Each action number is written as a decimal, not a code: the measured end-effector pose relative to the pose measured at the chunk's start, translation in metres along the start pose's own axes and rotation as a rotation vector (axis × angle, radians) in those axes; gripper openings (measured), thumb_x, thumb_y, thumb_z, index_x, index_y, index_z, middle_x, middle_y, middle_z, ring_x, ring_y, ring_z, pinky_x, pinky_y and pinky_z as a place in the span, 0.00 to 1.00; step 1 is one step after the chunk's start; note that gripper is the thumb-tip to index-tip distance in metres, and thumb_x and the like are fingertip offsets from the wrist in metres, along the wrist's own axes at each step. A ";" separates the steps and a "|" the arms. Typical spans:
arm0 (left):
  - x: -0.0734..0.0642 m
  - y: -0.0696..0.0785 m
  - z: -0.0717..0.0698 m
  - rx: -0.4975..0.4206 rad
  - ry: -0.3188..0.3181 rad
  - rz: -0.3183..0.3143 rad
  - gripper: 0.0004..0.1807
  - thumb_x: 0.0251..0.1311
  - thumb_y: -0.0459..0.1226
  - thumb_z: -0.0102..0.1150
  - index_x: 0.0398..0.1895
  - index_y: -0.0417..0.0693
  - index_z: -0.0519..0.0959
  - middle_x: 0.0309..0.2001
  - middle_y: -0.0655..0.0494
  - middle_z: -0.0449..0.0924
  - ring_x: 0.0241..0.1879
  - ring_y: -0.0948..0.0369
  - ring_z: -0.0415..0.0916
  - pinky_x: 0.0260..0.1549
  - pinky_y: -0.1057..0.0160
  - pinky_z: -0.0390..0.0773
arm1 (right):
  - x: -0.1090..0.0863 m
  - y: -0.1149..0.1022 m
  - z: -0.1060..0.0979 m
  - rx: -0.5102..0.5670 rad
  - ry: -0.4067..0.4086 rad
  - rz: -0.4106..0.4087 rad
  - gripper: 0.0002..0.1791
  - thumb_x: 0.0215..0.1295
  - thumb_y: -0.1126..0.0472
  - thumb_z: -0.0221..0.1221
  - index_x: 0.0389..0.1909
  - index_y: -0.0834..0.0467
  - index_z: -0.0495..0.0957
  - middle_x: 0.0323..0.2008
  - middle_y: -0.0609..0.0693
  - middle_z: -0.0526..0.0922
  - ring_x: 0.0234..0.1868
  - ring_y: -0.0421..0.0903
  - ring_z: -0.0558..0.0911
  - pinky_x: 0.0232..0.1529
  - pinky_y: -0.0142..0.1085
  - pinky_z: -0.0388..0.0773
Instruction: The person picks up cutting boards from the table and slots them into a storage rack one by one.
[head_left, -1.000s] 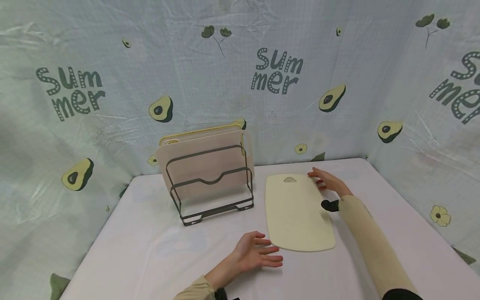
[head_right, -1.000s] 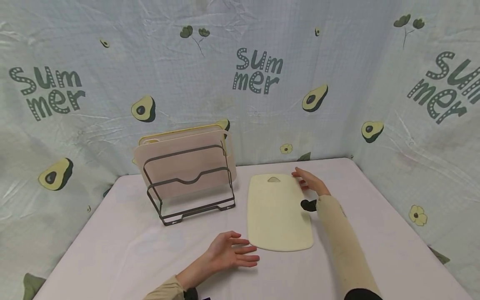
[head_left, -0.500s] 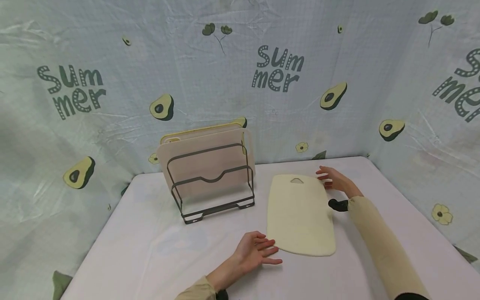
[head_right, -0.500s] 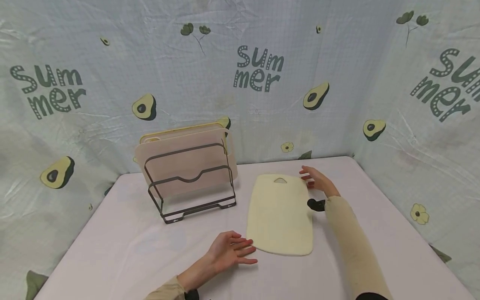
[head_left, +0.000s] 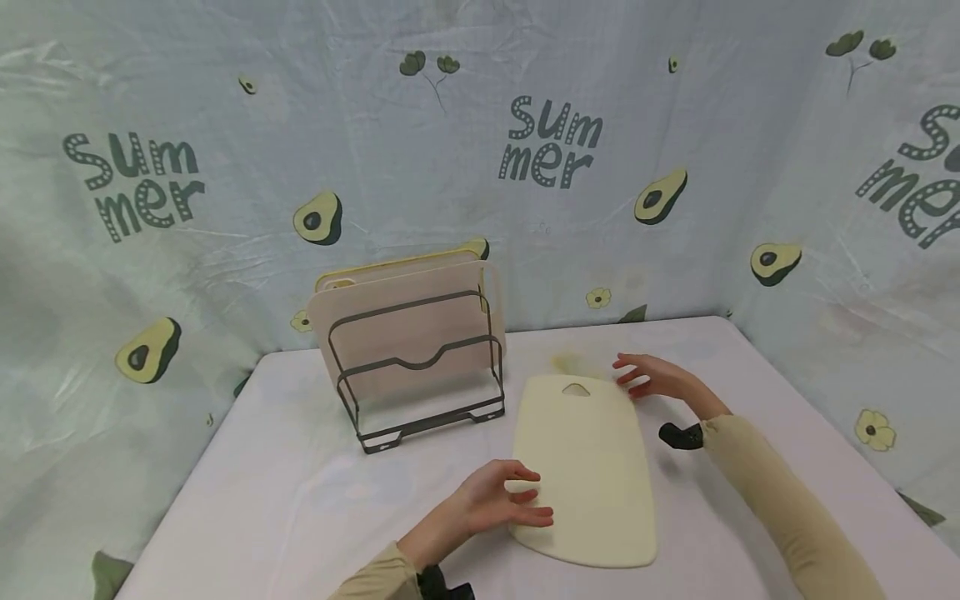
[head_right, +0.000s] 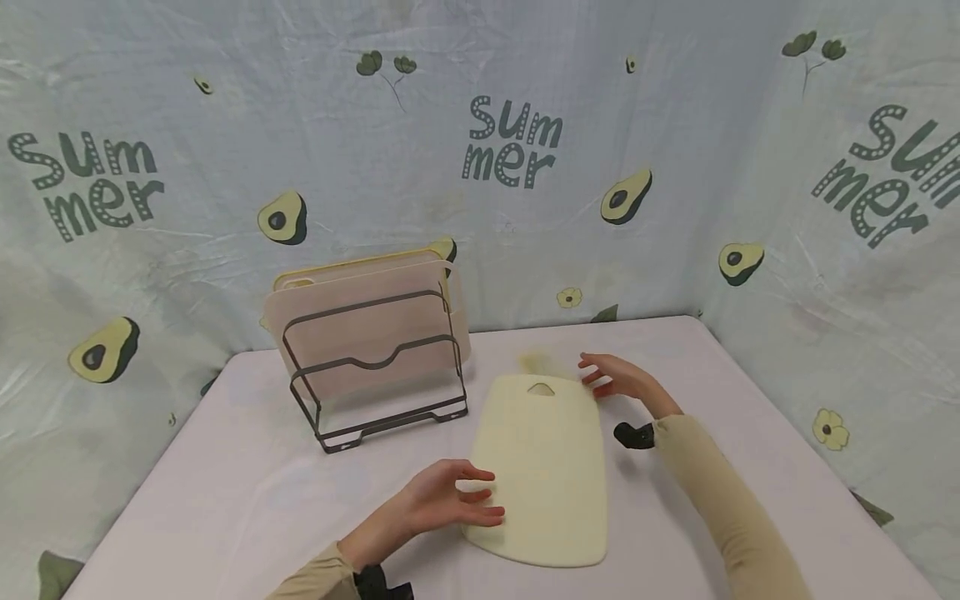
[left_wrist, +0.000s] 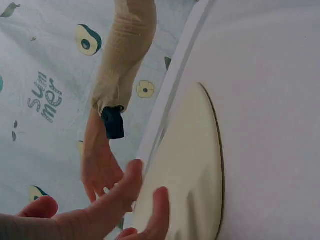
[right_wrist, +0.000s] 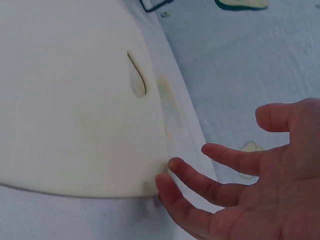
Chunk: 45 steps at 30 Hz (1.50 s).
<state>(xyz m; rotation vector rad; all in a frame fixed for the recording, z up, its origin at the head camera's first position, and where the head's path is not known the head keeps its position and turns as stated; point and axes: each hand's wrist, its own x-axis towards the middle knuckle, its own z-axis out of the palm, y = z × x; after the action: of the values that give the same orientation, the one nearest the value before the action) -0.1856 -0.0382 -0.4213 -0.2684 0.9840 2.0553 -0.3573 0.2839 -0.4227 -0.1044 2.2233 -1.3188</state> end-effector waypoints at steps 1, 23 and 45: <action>-0.004 0.002 0.000 0.033 0.022 -0.008 0.26 0.57 0.32 0.37 0.58 0.32 0.45 0.55 0.34 0.42 0.61 0.29 0.42 0.60 0.40 0.49 | 0.000 -0.002 0.004 -0.039 -0.009 -0.002 0.35 0.68 0.44 0.35 0.65 0.66 0.49 0.61 0.69 0.58 0.52 0.54 0.71 0.47 0.38 0.73; -0.030 -0.027 -0.014 0.055 0.076 0.000 0.30 0.55 0.34 0.34 0.53 0.27 0.34 0.51 0.09 0.45 0.58 0.23 0.41 0.57 0.35 0.49 | 0.005 0.002 0.019 -0.170 0.048 0.034 0.34 0.68 0.43 0.34 0.63 0.66 0.53 0.62 0.68 0.56 0.59 0.64 0.63 0.44 0.43 0.74; -0.032 -0.020 -0.011 0.040 0.090 -0.032 0.30 0.53 0.36 0.39 0.50 0.21 0.42 0.49 0.19 0.52 0.58 0.28 0.50 0.56 0.35 0.51 | -0.005 0.010 0.009 -0.125 0.035 0.135 0.36 0.67 0.41 0.34 0.62 0.68 0.54 0.63 0.69 0.53 0.60 0.67 0.60 0.46 0.46 0.72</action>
<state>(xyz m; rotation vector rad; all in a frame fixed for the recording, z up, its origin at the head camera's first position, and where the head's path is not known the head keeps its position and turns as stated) -0.1521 -0.0582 -0.4238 -0.3564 1.0674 2.0071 -0.3467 0.2839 -0.4322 0.0227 2.2988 -1.1182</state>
